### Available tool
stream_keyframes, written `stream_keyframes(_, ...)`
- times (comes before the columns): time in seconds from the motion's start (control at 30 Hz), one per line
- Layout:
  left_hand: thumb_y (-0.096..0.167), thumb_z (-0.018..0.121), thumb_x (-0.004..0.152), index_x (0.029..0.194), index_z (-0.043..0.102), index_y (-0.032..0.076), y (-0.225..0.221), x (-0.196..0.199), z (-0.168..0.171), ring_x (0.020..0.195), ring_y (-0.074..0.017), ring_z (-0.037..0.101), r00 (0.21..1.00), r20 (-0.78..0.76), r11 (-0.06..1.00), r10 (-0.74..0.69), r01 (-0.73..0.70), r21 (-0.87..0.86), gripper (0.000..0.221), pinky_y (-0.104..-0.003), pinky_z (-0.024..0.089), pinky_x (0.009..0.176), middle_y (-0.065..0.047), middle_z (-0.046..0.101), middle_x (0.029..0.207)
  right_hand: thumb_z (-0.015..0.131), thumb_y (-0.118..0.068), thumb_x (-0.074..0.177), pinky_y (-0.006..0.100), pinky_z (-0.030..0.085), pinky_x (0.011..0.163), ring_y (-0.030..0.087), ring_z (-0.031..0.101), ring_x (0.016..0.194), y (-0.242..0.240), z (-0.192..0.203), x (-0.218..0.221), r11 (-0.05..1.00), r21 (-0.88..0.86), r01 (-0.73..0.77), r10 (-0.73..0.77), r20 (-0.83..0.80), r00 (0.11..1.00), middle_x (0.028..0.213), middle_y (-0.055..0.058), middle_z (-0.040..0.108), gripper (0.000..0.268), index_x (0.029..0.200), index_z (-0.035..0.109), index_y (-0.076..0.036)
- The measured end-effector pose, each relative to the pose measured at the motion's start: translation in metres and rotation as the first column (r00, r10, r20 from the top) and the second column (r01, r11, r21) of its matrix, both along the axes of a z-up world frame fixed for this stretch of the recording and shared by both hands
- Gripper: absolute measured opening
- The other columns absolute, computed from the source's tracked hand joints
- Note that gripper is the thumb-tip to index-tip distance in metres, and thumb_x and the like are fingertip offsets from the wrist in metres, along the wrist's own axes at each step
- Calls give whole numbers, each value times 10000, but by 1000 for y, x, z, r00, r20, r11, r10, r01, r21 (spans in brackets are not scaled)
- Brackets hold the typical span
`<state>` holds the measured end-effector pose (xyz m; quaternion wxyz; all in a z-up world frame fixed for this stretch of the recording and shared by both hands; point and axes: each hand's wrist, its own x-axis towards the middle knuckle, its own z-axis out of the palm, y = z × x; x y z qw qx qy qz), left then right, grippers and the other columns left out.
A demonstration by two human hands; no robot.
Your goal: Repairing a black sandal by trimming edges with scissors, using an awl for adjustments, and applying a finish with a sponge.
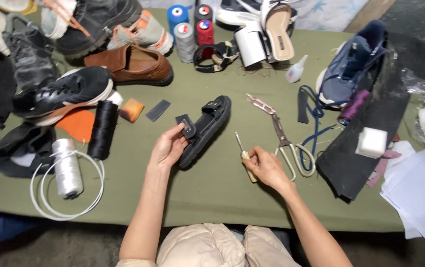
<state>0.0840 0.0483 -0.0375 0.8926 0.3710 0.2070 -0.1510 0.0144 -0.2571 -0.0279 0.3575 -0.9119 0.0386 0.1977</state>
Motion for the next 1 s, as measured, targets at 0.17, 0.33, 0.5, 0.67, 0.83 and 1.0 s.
stream_keyframes(0.17, 92, 716, 925, 867, 706, 145, -4, -5, -19, 974, -225, 727, 999, 44, 999, -26, 26, 21, 79, -309, 503, 902, -59, 746, 979, 700, -341, 939, 491, 554, 811, 341, 731, 855, -22, 14, 7, 1000, 20, 9, -11, 135, 991, 815, 112, 746, 312, 1103, 731, -77)
stream_keyframes(0.33, 98, 708, 942, 952, 682, 95, -29, -28, -18, 844, -167, 736, 992, 120, 981, -45, 20, 195, 28, -275, 568, 818, -56, 752, 904, 671, -275, 1010, 465, 551, 868, 363, 732, 934, -100, 11, 58, 981, 2, 192, -181, 342, 922, 912, 152, 765, 249, 1135, 740, -71)
stream_keyframes(0.5, 83, 675, 970, 1068, 664, 31, -45, -44, -22, 843, -126, 727, 980, 176, 925, -93, 20, 379, 112, -235, 572, 811, -59, 748, 917, 721, -360, 969, 516, 554, 853, 323, 716, 965, -163, -43, 114, 910, -223, 349, -250, 376, 892, 1011, 38, 704, 289, 1150, 735, -136)
stream_keyframes(0.67, 72, 706, 949, 1233, 651, -12, -21, -56, -29, 929, -142, 731, 948, 288, 788, -133, -75, 611, 301, -241, 579, 864, -134, 757, 1033, 751, -322, 964, 684, 494, 911, 524, 645, 1083, -148, -60, 122, 894, -277, 352, -235, 378, 895, 1275, 212, 541, 468, 1290, 599, -24)
stream_keyframes(0.83, 333, 877, 777, 1377, 576, 74, -13, -82, -4, 1150, -335, 564, 872, 336, 167, -356, -294, 941, 719, -453, 431, 1055, -148, 640, 1191, 721, -222, 982, 678, 511, 862, 565, 655, 1026, -150, -71, 125, 886, -288, 363, -217, 436, 874, 1234, 232, 530, 375, 1234, 562, 5)
stream_keyframes(1.0, 200, 915, 740, 1588, 252, -23, -30, -83, -11, 1443, -441, 304, 865, 51, -28, -500, -74, 997, 1099, -561, 181, 1184, -311, 474, 1449, 540, -161, 1015, 615, 545, 810, 520, 690, 981, -188, -102, 145, 890, -279, 360, -198, 474, 858, 1070, 259, 673, 293, 1191, 674, 31)
